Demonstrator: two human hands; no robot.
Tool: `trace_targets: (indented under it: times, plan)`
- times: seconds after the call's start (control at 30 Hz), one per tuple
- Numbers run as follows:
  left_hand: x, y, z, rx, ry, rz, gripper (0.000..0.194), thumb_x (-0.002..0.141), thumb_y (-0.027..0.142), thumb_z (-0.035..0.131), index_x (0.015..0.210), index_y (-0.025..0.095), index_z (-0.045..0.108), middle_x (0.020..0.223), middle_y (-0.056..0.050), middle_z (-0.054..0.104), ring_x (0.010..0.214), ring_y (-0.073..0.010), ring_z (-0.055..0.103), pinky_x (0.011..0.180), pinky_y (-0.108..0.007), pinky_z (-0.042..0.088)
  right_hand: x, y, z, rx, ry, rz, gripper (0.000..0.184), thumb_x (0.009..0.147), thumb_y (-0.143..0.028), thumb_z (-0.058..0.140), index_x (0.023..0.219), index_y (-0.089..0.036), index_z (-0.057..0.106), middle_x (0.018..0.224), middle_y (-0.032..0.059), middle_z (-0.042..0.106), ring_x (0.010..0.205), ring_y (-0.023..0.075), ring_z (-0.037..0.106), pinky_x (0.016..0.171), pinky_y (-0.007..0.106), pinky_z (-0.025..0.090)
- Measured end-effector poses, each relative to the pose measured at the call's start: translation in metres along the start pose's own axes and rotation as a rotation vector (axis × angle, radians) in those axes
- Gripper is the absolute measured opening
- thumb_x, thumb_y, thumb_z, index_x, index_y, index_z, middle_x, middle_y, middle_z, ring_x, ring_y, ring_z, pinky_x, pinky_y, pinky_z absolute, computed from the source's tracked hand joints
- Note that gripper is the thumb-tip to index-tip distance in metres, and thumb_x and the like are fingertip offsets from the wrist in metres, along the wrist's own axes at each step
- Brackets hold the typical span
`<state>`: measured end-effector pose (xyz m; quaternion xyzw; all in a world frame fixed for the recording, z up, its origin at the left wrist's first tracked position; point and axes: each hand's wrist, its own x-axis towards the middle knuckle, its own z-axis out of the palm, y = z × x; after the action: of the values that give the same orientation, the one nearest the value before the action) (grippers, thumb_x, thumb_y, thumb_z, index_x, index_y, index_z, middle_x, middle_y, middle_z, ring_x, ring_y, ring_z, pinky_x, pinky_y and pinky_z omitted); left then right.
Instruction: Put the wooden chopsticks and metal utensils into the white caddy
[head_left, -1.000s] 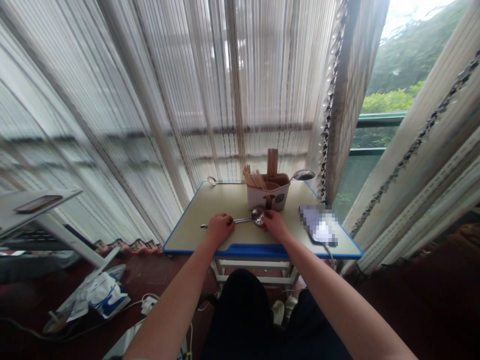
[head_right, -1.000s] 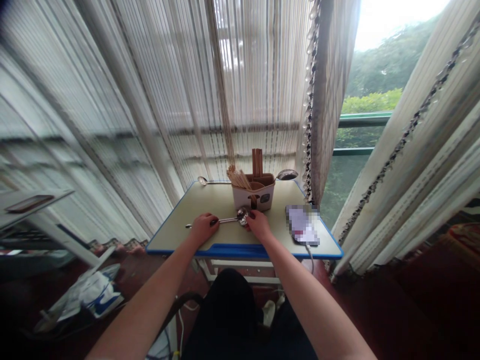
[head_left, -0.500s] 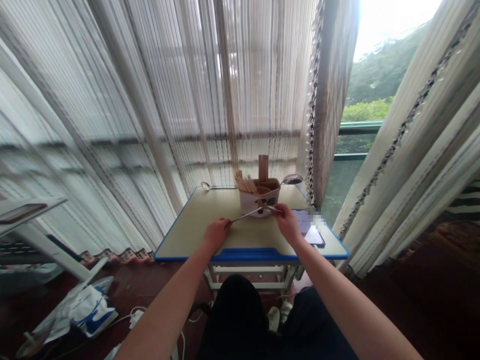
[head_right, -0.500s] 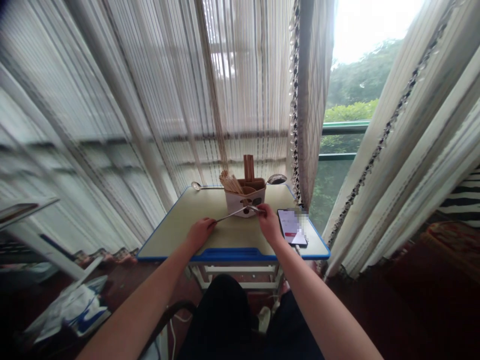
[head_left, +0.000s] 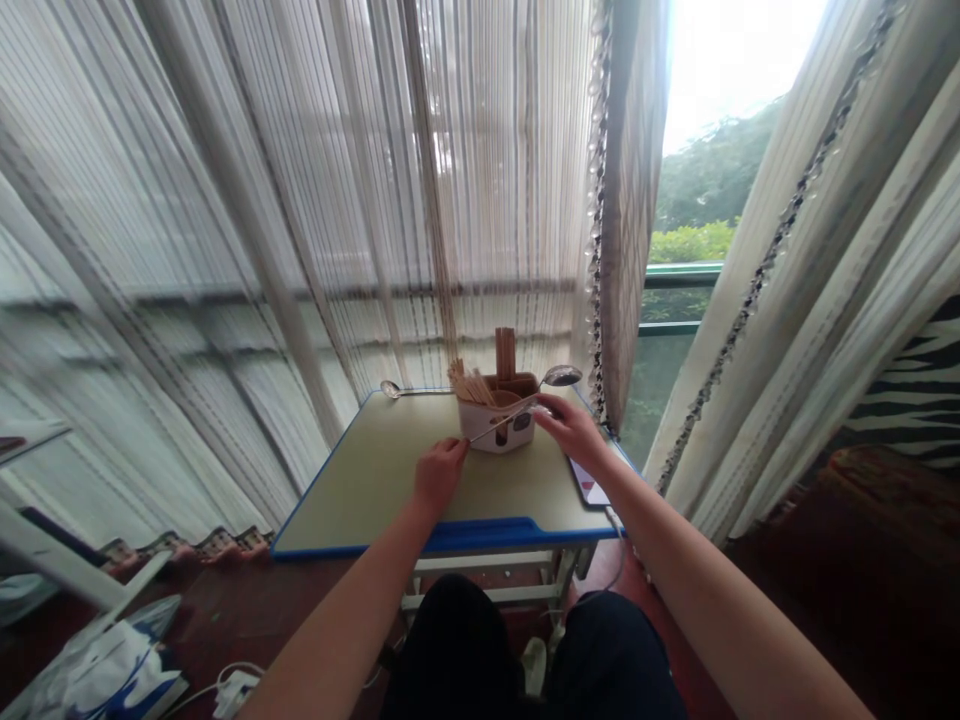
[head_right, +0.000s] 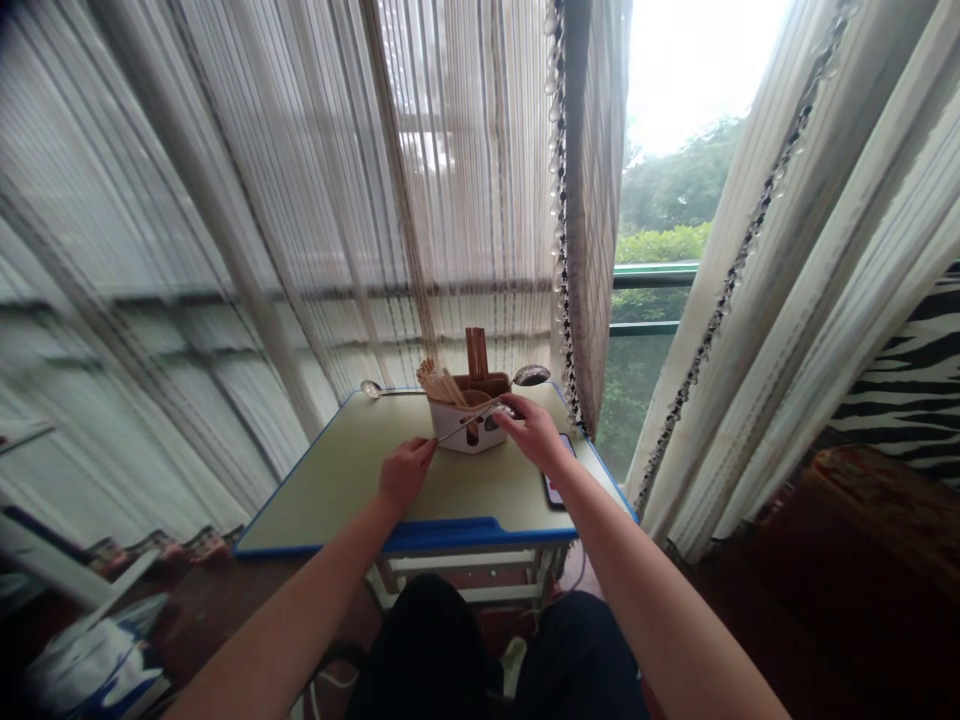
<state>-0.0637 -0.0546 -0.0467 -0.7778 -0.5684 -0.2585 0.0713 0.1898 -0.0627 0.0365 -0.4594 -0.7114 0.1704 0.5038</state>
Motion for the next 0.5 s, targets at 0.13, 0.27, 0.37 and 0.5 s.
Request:
trace_targets:
  times: [0.13,0.27,0.37,0.5]
  plan:
    - [-0.001,0.001,0.006,-0.049,0.0,-0.009,0.037,0.093,0.034,0.032,0.114,0.023,0.061,0.104,-0.01,0.063,0.095,-0.0204,0.055,0.081,-0.029,0.04,0.0,0.005,0.0,0.001,-0.044,-0.006,0.042,0.076,-0.044,0.059,0.11,-0.019,0.063,0.104,0.0076,0.066,0.092,0.0228,0.06,0.085,0.035,0.046]
    - [0.0,0.001,0.011,-0.108,-0.023,-0.035,0.035,0.092,0.033,0.035,0.112,0.023,0.061,0.105,-0.009,0.063,0.096,-0.0198,0.055,0.083,-0.029,0.04,-0.001,0.007,0.003,0.018,-0.017,-0.015,0.04,0.074,-0.042,0.061,0.107,-0.019,0.064,0.101,0.0073,0.068,0.09,0.0224,0.062,0.084,0.036,0.048]
    - [0.0,-0.001,0.015,-0.195,0.022,-0.04,0.034,0.09,0.038,0.04,0.111,0.022,0.062,0.104,-0.008,0.063,0.095,-0.0194,0.057,0.086,-0.03,0.042,-0.001,0.006,0.004,0.037,0.063,-0.072,0.036,0.074,-0.04,0.062,0.104,-0.019,0.066,0.105,0.008,0.067,0.096,0.0226,0.061,0.089,0.037,0.046]
    - [0.005,-0.016,0.019,-0.435,0.19,-0.158,0.045,0.084,0.047,0.048,0.117,0.018,0.055,0.106,-0.009,0.062,0.091,-0.0179,0.059,0.082,-0.029,0.046,0.003,-0.003,-0.009,0.053,0.176,-0.121,0.034,0.075,-0.04,0.063,0.102,-0.019,0.067,0.106,0.0082,0.067,0.098,0.0217,0.061,0.09,0.036,0.046]
